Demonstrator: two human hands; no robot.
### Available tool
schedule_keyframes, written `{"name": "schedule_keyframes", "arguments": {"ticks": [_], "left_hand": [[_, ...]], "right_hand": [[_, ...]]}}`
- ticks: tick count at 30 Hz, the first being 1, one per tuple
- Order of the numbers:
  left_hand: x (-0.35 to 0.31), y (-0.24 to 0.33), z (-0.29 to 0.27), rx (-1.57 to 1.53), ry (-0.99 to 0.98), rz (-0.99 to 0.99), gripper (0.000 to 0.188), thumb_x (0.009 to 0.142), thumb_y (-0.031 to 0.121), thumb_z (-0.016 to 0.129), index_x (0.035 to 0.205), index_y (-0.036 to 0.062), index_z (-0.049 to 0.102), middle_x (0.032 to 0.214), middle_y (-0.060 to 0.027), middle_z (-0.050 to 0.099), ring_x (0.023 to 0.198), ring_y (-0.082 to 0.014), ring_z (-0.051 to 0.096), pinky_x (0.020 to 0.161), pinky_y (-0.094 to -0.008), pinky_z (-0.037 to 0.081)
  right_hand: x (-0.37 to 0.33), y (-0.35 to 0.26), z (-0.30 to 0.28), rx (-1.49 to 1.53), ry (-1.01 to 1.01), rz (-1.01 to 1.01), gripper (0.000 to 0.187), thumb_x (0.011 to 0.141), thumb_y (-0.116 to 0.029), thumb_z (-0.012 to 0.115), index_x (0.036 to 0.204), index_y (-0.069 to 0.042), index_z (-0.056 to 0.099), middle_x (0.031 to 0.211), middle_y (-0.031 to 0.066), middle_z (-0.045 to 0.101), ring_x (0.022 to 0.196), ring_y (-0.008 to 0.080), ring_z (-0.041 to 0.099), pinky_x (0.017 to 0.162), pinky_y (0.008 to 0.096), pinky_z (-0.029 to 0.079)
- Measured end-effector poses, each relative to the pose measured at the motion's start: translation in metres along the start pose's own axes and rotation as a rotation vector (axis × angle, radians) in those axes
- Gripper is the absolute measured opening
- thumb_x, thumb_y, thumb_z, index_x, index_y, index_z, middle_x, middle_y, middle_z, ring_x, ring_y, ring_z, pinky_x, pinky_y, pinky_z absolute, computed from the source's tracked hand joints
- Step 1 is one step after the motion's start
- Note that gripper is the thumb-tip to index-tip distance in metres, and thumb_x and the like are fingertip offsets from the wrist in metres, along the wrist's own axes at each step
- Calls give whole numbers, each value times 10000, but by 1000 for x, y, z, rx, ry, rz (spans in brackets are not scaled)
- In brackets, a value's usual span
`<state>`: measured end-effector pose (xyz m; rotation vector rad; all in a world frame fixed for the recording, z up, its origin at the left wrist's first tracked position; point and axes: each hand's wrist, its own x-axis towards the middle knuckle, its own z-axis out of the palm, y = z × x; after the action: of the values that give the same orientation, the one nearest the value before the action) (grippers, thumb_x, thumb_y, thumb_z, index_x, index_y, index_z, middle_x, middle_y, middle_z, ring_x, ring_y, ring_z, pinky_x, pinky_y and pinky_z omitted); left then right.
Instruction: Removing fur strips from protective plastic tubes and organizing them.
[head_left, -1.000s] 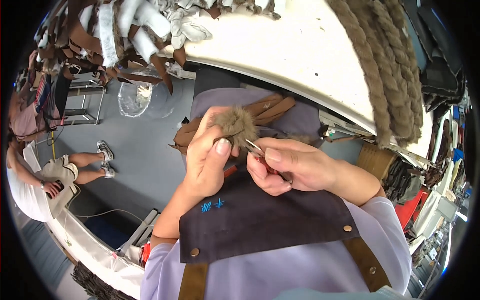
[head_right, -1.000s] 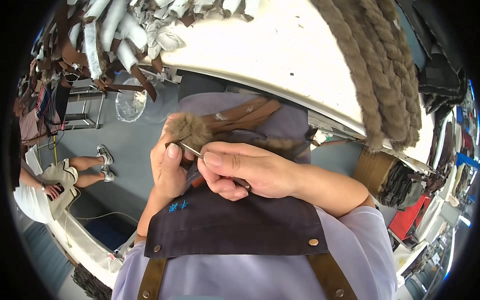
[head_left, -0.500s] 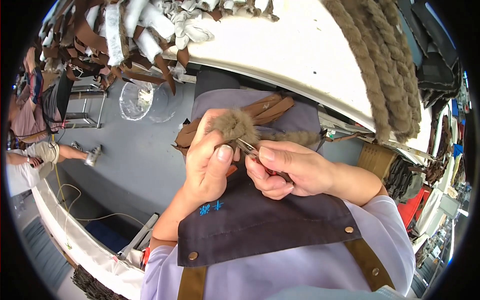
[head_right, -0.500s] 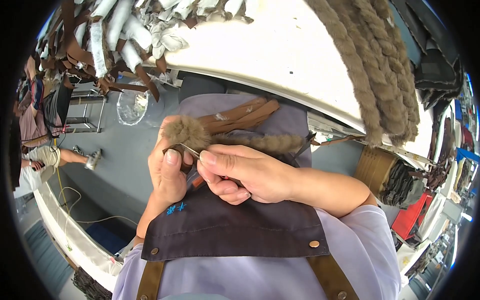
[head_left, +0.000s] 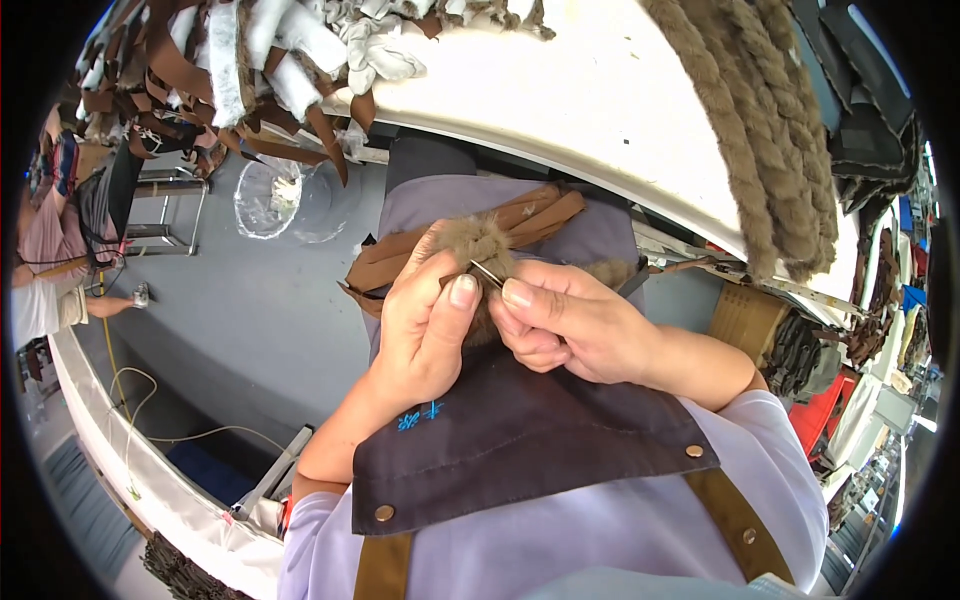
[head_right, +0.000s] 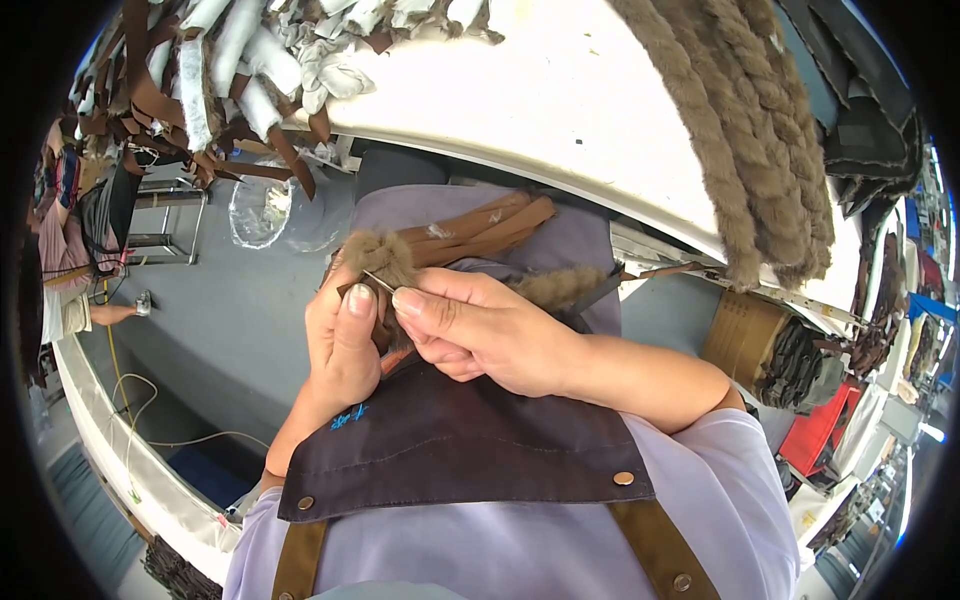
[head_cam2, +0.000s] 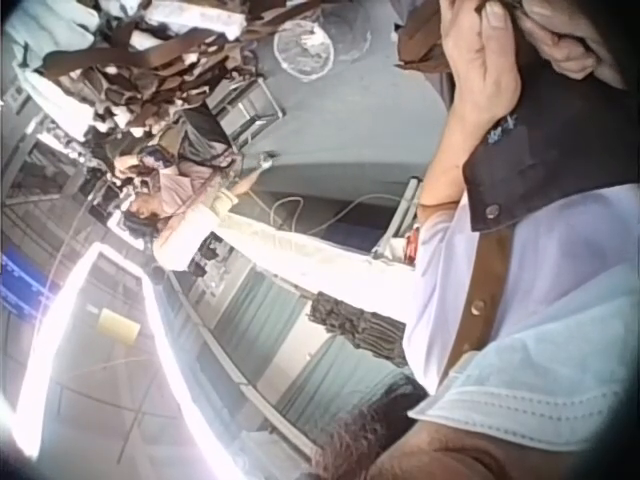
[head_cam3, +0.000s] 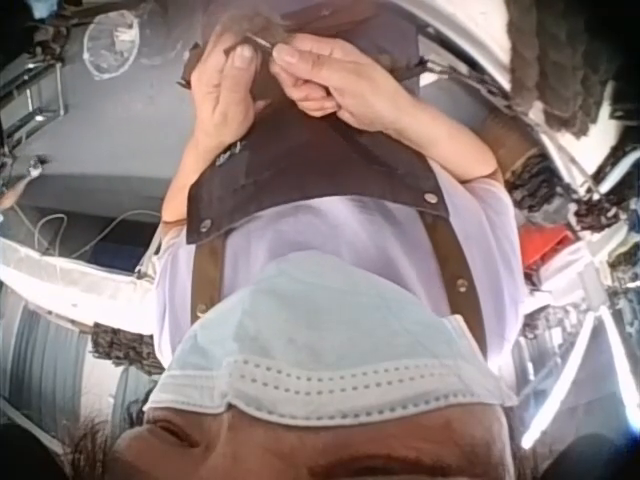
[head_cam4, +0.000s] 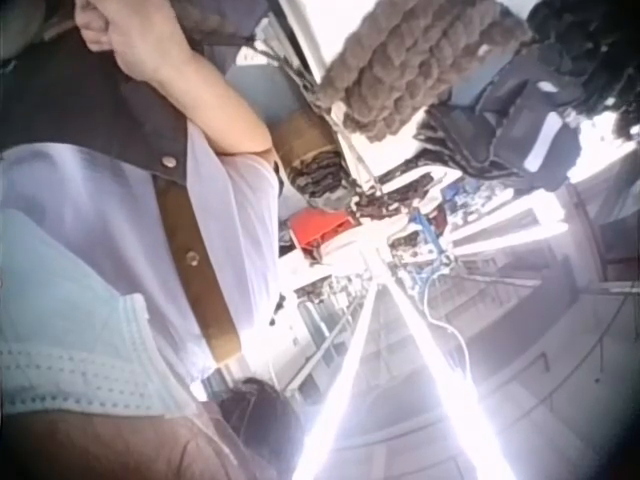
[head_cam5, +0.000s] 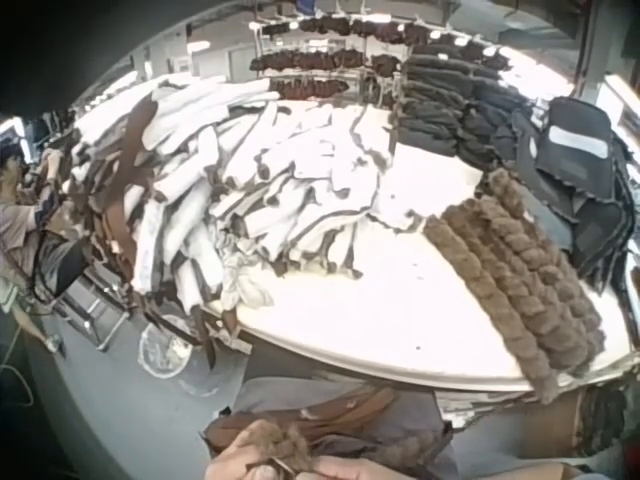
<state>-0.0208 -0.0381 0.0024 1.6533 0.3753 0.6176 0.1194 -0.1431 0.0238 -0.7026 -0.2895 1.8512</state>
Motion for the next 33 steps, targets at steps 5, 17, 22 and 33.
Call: {"name": "schedule_keyframes", "arguments": {"ticks": [5,17,22,33], "left_hand": [[1,2,2,-177,17,-154,273,922,169,412,950,-65,551,888,-130,546,923,-253,487,859,-354,365],[-1,0,-1,-476,9,-377,335,935,295,387,746,29,456,701,1,432,653,-80,354,612,-222,310],[-2,-1,0,-416,13,-336,356,932,294,388,723,17,465,723,-39,444,735,-132,374,698,-260,336],[-2,0,5,-386,17,-285,353,938,267,380,742,-6,489,729,-67,463,887,-214,394,953,-360,266]], "right_hand": [[1,0,-2,-62,72,-5,275,949,-322,433,771,-114,433,641,-58,315,532,31,245,453,190,211],[-4,3,-9,76,-67,64,297,956,-306,392,810,-49,422,608,-25,313,506,60,252,451,211,218],[-3,-1,-6,87,-65,58,298,953,-321,397,839,-47,422,622,-22,319,508,58,253,453,207,219],[-4,0,-7,81,-60,63,299,958,-317,385,837,-47,426,613,-26,317,508,58,254,452,208,219]]}}
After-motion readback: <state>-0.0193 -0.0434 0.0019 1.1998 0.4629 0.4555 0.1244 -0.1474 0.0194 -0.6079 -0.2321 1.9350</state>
